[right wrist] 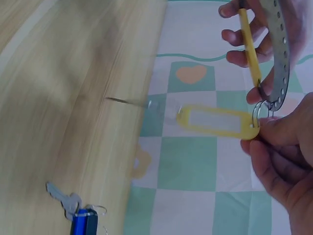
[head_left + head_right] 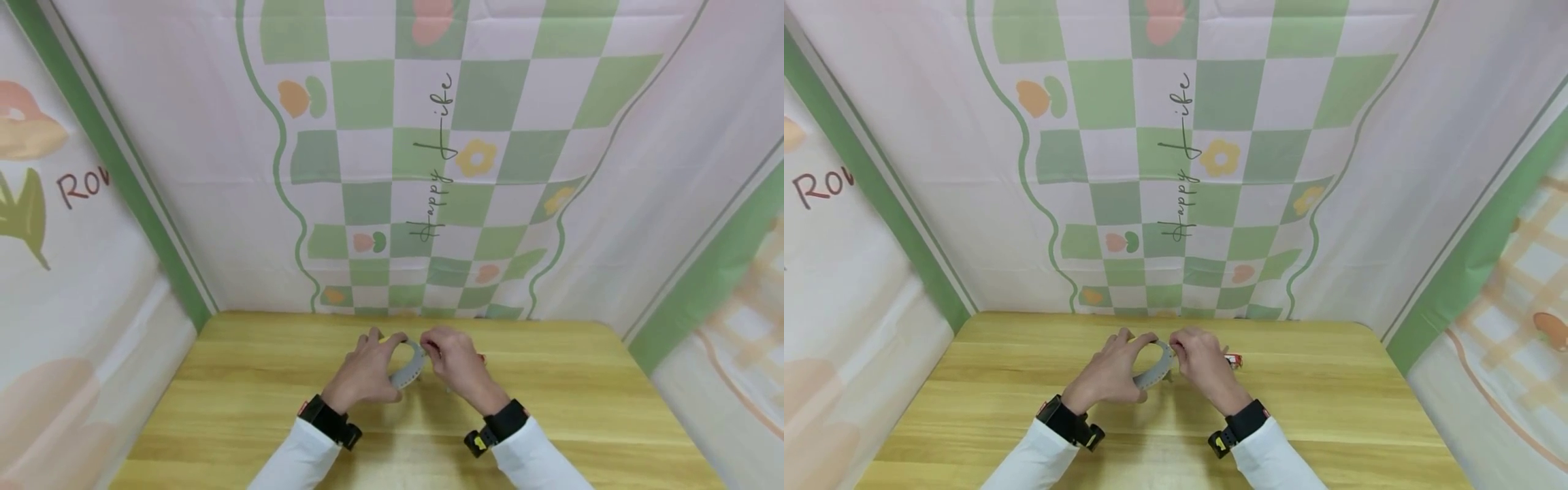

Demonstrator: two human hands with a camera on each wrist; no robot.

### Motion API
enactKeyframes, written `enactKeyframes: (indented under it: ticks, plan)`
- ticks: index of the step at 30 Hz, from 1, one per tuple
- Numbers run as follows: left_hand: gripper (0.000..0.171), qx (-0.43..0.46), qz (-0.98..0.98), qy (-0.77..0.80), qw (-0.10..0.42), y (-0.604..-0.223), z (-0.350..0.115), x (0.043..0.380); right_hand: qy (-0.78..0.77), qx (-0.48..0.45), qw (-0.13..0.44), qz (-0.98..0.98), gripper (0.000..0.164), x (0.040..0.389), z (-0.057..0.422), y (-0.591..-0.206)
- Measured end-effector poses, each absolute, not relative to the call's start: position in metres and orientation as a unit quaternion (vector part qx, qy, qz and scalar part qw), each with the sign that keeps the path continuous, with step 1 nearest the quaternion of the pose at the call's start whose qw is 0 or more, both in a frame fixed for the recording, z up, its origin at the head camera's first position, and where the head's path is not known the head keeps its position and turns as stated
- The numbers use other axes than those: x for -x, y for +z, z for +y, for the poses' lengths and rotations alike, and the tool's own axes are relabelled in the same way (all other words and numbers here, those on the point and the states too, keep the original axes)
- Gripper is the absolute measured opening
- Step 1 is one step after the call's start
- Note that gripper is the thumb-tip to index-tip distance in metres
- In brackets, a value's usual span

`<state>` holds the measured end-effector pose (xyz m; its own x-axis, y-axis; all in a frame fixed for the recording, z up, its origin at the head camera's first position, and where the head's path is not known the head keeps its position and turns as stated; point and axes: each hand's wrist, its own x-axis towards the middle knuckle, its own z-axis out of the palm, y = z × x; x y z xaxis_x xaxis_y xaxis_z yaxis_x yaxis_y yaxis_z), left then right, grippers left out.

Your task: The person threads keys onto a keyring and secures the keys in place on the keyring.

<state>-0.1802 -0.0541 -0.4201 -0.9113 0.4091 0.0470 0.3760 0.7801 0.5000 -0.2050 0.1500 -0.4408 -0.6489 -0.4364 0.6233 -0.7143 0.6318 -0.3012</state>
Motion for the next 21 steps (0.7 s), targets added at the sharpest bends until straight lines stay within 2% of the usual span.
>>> enactKeyframes:
  ticks: [5, 8, 16, 21]
  plan:
    - [0.091, -0.211, 0.942, 0.258, 0.036, -0.4207, -0.0548, 0.1799, 0.247, -0.393, 0.291, -0.836, 0.023, 0.2091, 0.1530, -0.4477]
    - [0.091, -0.212, 0.942, 0.257, 0.038, -0.4208, -0.0556, 0.1798, 0.249, -0.399, 0.296, -0.832, 0.023, 0.2092, 0.1532, -0.4495]
    - [0.090, -0.214, 0.948, 0.235, 0.015, -0.4220, -0.0556, 0.1807, 0.316, -0.247, 0.219, -0.889, 0.013, 0.2012, 0.1465, -0.4426]
    - [0.089, -0.215, 0.949, 0.229, 0.008, -0.4223, -0.0547, 0.1810, 0.316, -0.236, 0.218, -0.893, 0.013, 0.2005, 0.1441, -0.4409]
